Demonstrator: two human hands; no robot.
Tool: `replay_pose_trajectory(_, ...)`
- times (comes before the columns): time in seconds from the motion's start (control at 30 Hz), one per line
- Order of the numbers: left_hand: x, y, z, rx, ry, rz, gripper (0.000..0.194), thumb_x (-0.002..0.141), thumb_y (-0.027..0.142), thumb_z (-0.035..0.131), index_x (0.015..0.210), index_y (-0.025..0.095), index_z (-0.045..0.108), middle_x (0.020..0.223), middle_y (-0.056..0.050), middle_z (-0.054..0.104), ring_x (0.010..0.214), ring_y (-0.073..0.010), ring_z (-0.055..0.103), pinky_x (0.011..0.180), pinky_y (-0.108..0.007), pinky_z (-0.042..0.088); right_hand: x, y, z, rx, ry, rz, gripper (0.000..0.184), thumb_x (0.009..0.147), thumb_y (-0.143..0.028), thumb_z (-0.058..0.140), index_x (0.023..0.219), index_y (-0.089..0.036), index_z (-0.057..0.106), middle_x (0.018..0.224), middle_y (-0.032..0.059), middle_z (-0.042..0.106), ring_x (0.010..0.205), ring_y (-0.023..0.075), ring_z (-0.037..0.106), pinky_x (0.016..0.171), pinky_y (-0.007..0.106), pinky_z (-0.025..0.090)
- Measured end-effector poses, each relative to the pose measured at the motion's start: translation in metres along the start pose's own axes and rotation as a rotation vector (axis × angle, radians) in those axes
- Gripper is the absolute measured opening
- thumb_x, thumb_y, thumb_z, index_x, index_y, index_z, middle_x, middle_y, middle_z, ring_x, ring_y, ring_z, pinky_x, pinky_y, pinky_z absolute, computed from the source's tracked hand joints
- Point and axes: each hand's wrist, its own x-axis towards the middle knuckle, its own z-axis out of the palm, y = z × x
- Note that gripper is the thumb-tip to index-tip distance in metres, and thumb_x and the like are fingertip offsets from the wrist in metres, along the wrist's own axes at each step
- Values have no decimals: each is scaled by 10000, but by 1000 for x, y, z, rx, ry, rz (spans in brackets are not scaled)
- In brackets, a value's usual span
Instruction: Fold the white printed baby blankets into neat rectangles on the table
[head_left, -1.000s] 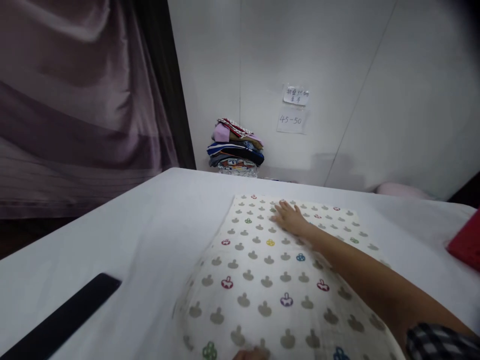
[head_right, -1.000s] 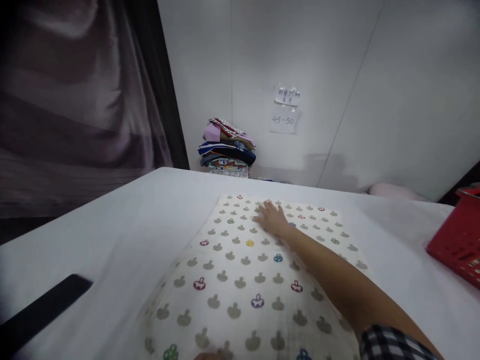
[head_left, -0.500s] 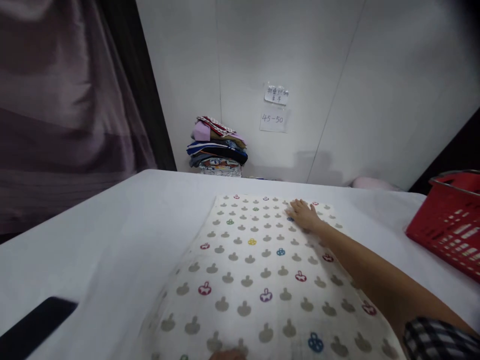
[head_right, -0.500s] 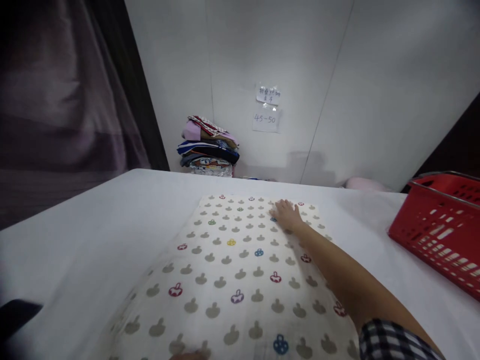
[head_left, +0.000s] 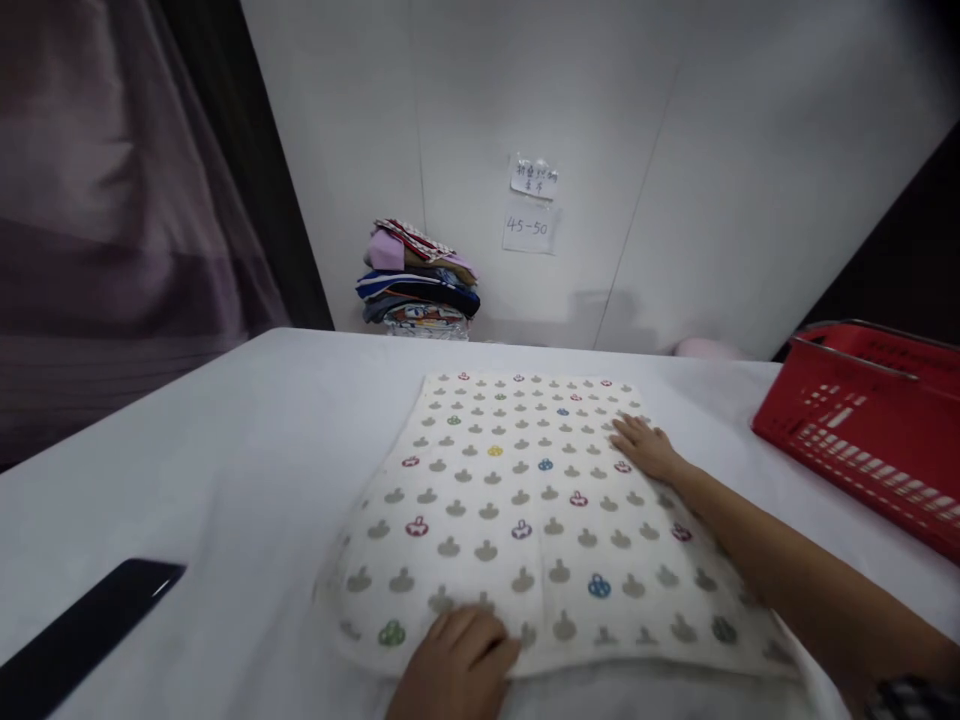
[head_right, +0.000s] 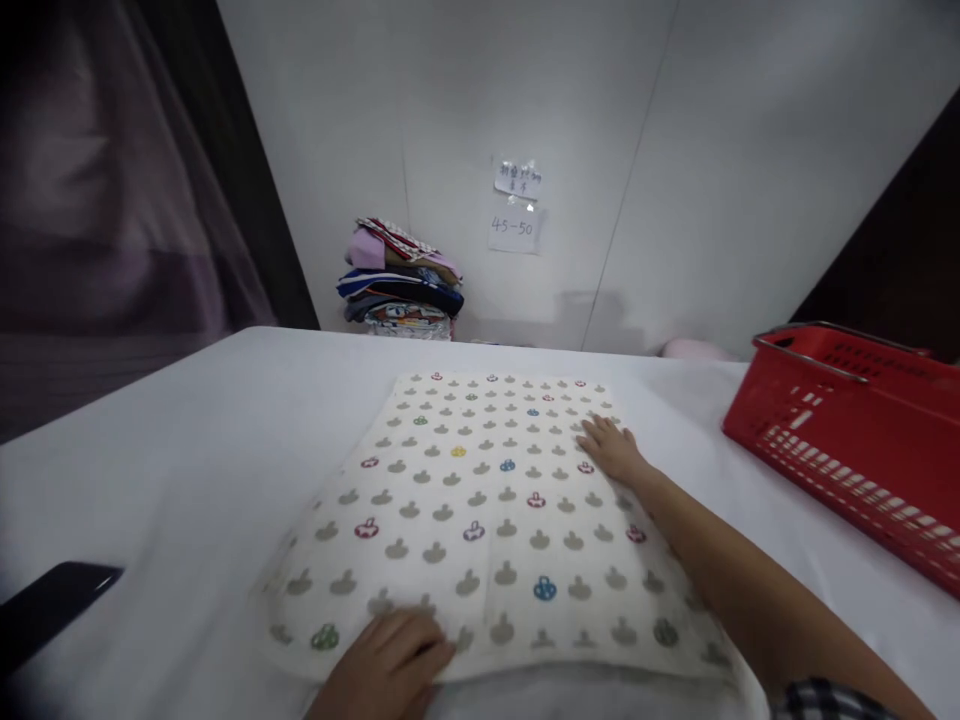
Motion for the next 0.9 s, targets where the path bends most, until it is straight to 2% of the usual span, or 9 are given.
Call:
replay_pose_trajectory(0.13,11,10,-19,-57,-161,-96,191,851,171,467,919,225,638,854,-37,626,792,-174,551,694,-314,463,-90,51,7,104,48,22,587,901,-527,294,1375,-196,397,1469,114,297,1359,286,228,1057,560,241)
replay_pose_trajectory(0.2,14,12,-23,-72,-212,-112,184,871,207,474,936,215,645,876,-43,624,813,-181,541,713,-330,451,-135,63,8,199,135,6,553,894,-504,346,1331,-185,461,1426,128,372,1345,284,267,1051,536,289)
replay_pose_trajectory(0.3,16,12,-24,-81,-217,-107,213,899,253,450,959,213,651,885,-37,624,830,-178,534,741,-340,434,-196,50,5,339,270,-115,476,896,-472,397,1274,-212,525,1383,104,442,1336,273,292,1042,517,332)
replay_pose_trajectory(0.43,20,12,-22,-71,-216,-137,231,915,287,434,946,218,653,899,-23,630,856,-172,531,778,-348,416,-248,1,-1,402,239,-408,415,888,-425,476,1259,-248,534,1319,75,516,1281,253,386,1038,491,353)
replay_pose_trajectory(0.5,22,12,-21,-60,-240,-154,240,919,297,428,936,212,652,911,-21,636,872,-172,533,793,-350,415,-258,-19,-3,338,219,-538,376,889,-390,495,1233,-252,555,1265,73,557,1222,246,440,1018,478,371)
replay_pose_trajectory(0.57,22,13,-21,-43,-259,-163,247,922,294,422,943,205,651,925,-24,642,885,-173,536,800,-346,419,-259,-31,-5,269,232,-608,309,914,-337,456,1172,-244,599,1174,77,601,1120,236,504,956,457,416)
replay_pose_trajectory(0.7,21,14,-22,6,-266,-156,241,913,250,428,1007,192,643,981,-34,648,920,-177,547,801,-332,438,-252,-32,-7,169,273,-634,303,938,-286,382,1061,-234,654,1030,89,627,942,230,547,798,408,468)
replay_pose_trajectory(0.8,26,17,-29,55,-271,-147,252,913,231,416,1017,198,643,992,-28,655,914,-169,562,770,-308,457,-246,-29,-13,117,254,-652,321,935,-292,364,1031,-238,665,993,89,634,899,230,546,766,389,463)
replay_pose_trajectory(0.9,38,19,-35,180,-169,-135,272,926,234,389,1026,202,640,1004,-31,656,915,-172,566,757,-308,456,-241,-29,-24,96,351,-545,363,941,-313,325,1053,-225,658,1027,95,632,947,242,536,796,386,450)
